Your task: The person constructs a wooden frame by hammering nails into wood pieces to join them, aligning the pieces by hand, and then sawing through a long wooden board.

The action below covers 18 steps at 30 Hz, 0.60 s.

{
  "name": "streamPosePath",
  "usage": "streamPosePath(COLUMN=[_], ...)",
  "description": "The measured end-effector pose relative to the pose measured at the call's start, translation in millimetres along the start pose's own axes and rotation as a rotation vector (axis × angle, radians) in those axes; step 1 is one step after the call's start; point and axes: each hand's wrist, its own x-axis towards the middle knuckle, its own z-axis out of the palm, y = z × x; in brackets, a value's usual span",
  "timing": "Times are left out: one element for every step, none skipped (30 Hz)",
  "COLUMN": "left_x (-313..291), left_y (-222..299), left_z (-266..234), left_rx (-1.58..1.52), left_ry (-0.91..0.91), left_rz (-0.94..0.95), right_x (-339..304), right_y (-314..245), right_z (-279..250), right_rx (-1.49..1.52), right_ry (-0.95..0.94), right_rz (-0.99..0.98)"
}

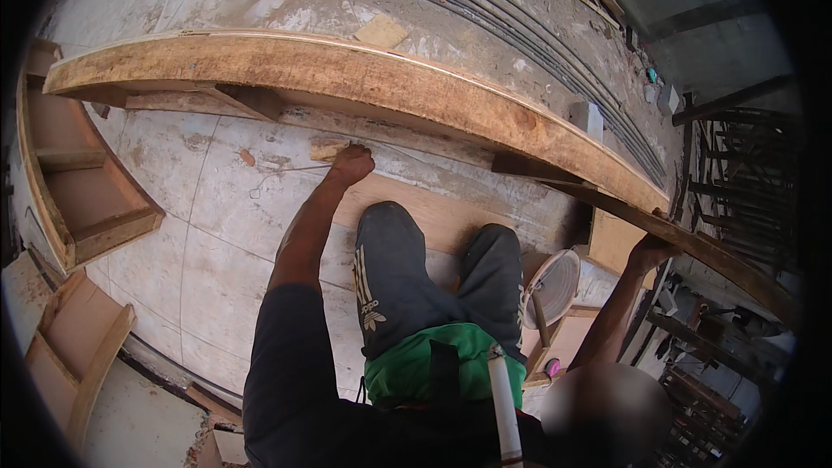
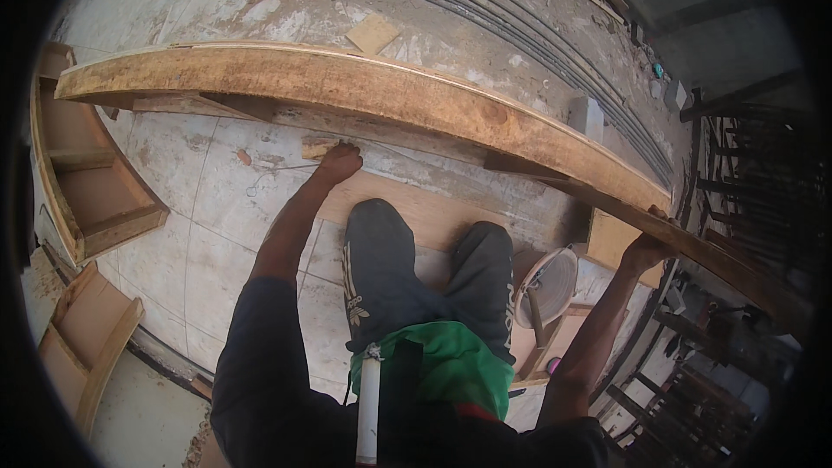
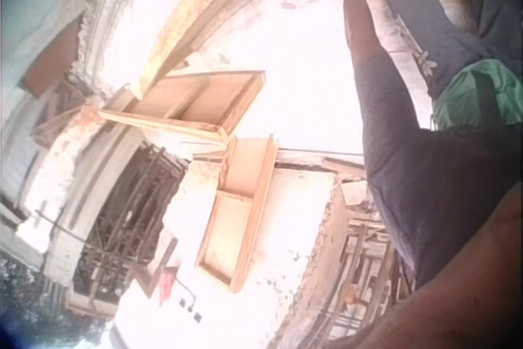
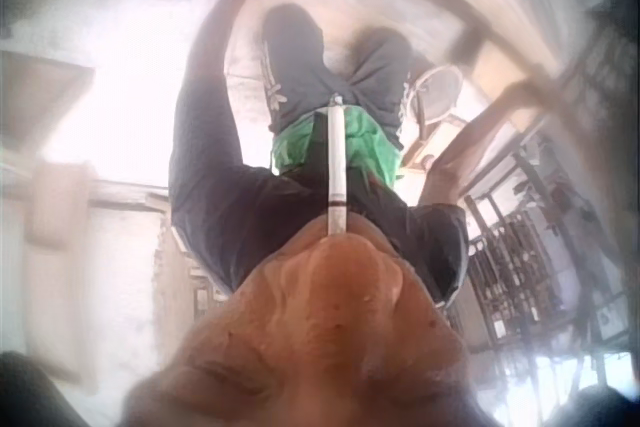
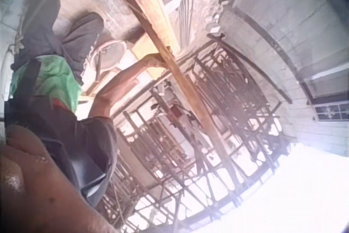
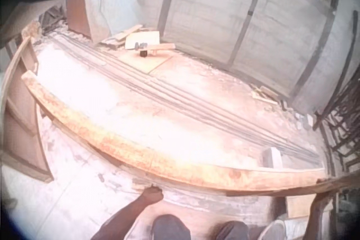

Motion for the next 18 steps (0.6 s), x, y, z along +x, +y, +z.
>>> streamPosePath(left_x=[3.9,3.4,3.9,6.1,8.8,10.5,12.8,14.8,13.7,12.4,15.4,15.4,21.2,24.8,25.5,27.0,27.5,28.3], left_y=[0.1,-5.3,-9.1,-10.2,-11.5,-10.9,-9.4,-12.4,-17.1,-24.5,-19.0,-14.8,1.1,14.8,26.6,45.7,66.0,85.6], left_z=[0.8,2.3,4.0,6.2,6.5,6.7,8.4,8.4,6.9,5.0,0.4,-5.5,-13.4,-20.9,-29.8,-41.2,-52.2,-62.9], left_rx=[-0.041,-0.040,0.027,0.093,0.083,0.088,0.096,0.113,0.127,0.184,0.232,0.213,0.184,0.096,0.009,-0.048,-0.102,-0.219], left_ry=[0.002,0.002,-0.072,-0.144,-0.153,-0.149,-0.199,-0.246,-0.233,-0.234,-0.239,-0.221,-0.210,-0.146,-0.084,-0.086,-0.080,0.011], left_rz=[-0.019,0.000,0.029,0.062,0.096,0.119,0.150,0.176,0.190,0.160,0.143,0.098,0.078,0.077,0.073,0.073,0.067,0.106], right_x=[-2.3,-2.9,-3.4,-4.4,-3.8,-6.9,-6.1,-3.4,-3.2,0.6,-0.2,-0.6,-8.8,-12.7,-11.0,-9.6,-10.5,-8.9], right_y=[-3.1,-3.8,-4.5,-7.8,-10.4,-12.0,-13.7,-14.1,-13.6,-12.4,-12.0,-11.5,-16.6,-23.1,-26.2,-33.6,-32.2,-29.1], right_z=[-1.6,6.0,13.1,19.2,23.2,27.4,27.9,33.6,40.3,48.4,48.0,48.7,43.1,44.9,43.6,49.6,49.6,42.8], right_rx=[0.003,0.012,0.024,0.031,0.033,0.018,0.030,0.052,0.054,0.070,0.086,0.106,0.048,0.004,-0.012,-0.035,-0.049,-0.007], right_ry=[0.040,0.049,0.046,0.045,0.002,0.034,0.046,0.057,0.084,0.088,0.073,0.056,0.104,0.148,0.115,0.110,0.110,0.089], right_rz=[0.004,0.010,0.021,0.032,0.015,0.026,0.022,0.013,0.004,-0.001,-0.001,0.000,0.019,0.035,0.013,0.003,-0.012,-0.001])
